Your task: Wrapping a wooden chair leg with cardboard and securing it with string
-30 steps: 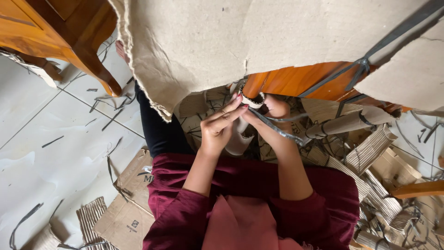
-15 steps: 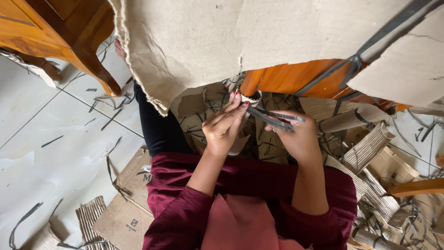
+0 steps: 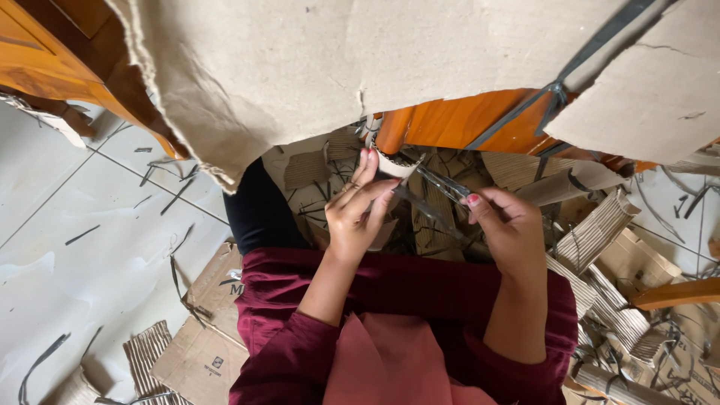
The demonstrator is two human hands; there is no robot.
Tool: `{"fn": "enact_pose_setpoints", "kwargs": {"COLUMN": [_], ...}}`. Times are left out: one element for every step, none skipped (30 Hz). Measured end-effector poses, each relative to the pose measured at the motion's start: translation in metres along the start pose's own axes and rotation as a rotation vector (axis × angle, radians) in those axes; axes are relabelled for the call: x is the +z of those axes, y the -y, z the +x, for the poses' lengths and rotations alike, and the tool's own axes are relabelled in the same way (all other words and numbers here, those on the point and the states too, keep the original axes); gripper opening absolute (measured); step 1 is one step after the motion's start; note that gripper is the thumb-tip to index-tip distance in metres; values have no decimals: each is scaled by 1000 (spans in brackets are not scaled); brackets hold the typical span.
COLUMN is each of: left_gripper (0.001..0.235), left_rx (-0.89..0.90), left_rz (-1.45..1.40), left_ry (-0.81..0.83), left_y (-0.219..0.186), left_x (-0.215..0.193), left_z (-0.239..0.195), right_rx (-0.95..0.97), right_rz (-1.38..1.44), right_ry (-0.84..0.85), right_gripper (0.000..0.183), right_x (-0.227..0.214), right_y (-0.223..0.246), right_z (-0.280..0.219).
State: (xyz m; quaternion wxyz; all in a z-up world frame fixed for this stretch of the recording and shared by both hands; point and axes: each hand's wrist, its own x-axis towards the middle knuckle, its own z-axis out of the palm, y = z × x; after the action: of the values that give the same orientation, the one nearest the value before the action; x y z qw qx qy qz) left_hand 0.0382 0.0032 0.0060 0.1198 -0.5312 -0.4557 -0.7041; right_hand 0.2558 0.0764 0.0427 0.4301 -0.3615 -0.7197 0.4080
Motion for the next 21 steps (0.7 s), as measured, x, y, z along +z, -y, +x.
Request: {"fn": "enact_pose_setpoints", "kwargs": {"left_gripper": [14, 14, 13, 13, 15, 18, 18, 23, 29, 29, 32, 35, 35, 35, 37, 37, 32, 30, 30, 29, 29], "left_rx": [-1, 13, 28, 28, 23, 18, 18, 20, 21, 21, 23, 23, 22, 40, 57, 56, 53, 53, 54, 53, 52], "left_rz": [-3, -2, -2, -2, -2, -1, 0, 43, 85, 83, 66, 49, 45, 4, -38, -39, -30, -22, -23, 29, 80], "left_ry": [3, 13, 23, 24, 13, 1, 1, 13, 25, 27, 47, 67, 70, 120, 169, 170, 205, 240, 240, 283, 326], "left_y": [0, 0, 0, -3, -7, -10, -6, -3, 0, -1, -3, -5, -6, -7, -8, -13, -18, -23, -23, -22, -22], "left_x": [1, 2, 2, 4, 6, 8, 10, 13, 16, 17, 19, 20, 22, 24, 25, 27, 28, 29, 30, 32, 33], "left_z": [0, -1, -1, -1, 0, 0, -3, -7, -11, -11, -11, -12, -14, -16, -17, -15, -12, -9, -8, -8, -7], "right_rx": [3, 6, 10, 10, 8, 6, 6, 19, 33, 34, 35, 37, 39, 4, -31, -30, -40, -53, -53, -69, -85], "right_rz": [-1, 24, 48, 49, 85, 122, 123, 100, 77, 77, 70, 63, 62, 48, 33, 33, 24, 15, 15, 16, 18], "right_ry": [-3, -27, -50, -51, -78, -104, -104, -96, -88, -90, -59, -29, -33, 7, 46, 45, 102, 158, 156, 169, 181], "right_gripper": [22, 19, 18, 18, 16, 17, 17, 15, 16, 16, 14, 13, 13, 12, 12, 12, 15, 18, 18, 20, 22], "right_x": [-1, -1, -1, -2, -2, -2, -4, -6, -9, -13, -17, -22, -23, -25, -27, -27, -27, -27, -27, -26, -25], "right_y": [0, 0, 0, -2, -3, -4, -2, -1, 0, 1, 1, 1, 4, 8, 11, 15, 20, 25, 27, 30, 33], "right_z": [-1, -2, -3, -6, -8, -10, -11, -13, -15, -17, -19, -21, -23, -25, -26, -28, -30, -31, -32, -33, -34]}}
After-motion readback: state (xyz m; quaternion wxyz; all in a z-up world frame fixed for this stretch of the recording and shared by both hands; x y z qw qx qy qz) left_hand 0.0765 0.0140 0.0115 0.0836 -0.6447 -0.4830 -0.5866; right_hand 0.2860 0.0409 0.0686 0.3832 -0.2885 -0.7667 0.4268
